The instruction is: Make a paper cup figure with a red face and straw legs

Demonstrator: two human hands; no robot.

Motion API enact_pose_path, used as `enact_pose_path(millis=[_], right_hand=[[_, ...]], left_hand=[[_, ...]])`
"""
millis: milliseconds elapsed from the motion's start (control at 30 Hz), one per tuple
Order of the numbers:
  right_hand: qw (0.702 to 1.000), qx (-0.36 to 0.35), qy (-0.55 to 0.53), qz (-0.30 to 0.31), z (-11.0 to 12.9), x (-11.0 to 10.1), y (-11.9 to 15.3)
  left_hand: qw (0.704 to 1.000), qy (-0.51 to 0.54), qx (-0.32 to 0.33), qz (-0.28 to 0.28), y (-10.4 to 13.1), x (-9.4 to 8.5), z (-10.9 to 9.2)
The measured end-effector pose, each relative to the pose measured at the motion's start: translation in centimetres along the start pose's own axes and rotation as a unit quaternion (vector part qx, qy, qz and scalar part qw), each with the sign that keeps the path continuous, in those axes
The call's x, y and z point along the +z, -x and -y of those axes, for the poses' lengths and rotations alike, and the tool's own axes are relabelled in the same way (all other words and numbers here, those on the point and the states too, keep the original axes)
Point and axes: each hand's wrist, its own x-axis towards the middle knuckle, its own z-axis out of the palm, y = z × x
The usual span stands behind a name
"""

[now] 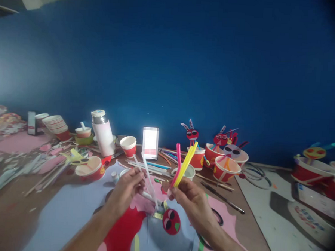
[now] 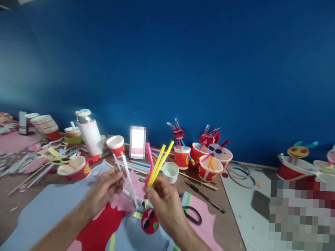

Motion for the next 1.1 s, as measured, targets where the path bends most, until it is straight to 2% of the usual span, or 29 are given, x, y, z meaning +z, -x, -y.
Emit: enact_pose_path(millis=[67,167,300,367,433,533,633,667,733,867,1100], right_hand=[[0.999,0.005,-0.047,-0.008,0.1,-0.2,-0.3],[0.998,0.009,-0.069,-0.008,0.1,-0.3,-0.5],[0.996,0.030,-0.081,0.008,-0.4,0.0,-0.4],[0.993,0.059,-0.099,0.011,-0.5,0.2,-0.3],[0.989,0.086,-0.118,0.009,-0.4,0.4,-0.3],[0.981,0.108,-0.160,0.004,-0.2,0.5,-0.3],[0.975,0.118,-0.185,-0.010,-0.2,0.6,-0.4],[0.975,0.120,-0.184,-0.015,-0.3,0.6,-0.4],[0.978,0.117,-0.170,-0.023,-0.3,0.7,-0.3],[0.984,0.098,-0.148,-0.026,-0.4,1.0,-0.1],[0.977,0.087,-0.194,0.007,-0.7,1.4,0.0]], left_hand=[[0.997,-0.067,0.050,-0.003,-1.4,-0.9,-1.8],[0.980,-0.177,0.088,0.008,-4.0,-1.4,-3.7],[0.953,-0.276,0.122,0.031,-7.5,-0.3,-4.5],[0.942,-0.300,0.144,0.030,-8.2,0.6,-4.2],[0.935,-0.309,0.171,0.022,-7.6,1.3,-3.7],[0.935,-0.300,0.189,0.016,-4.1,2.1,-2.5],[0.949,-0.279,0.134,0.054,0.4,2.7,-0.9],[0.968,-0.224,0.097,0.062,1.6,2.9,-0.4],[0.983,-0.167,0.043,0.055,3.2,3.4,0.3],[0.989,-0.133,0.042,0.054,3.6,4.0,0.5],[0.992,-0.113,-0.004,0.051,3.0,3.3,0.4]])
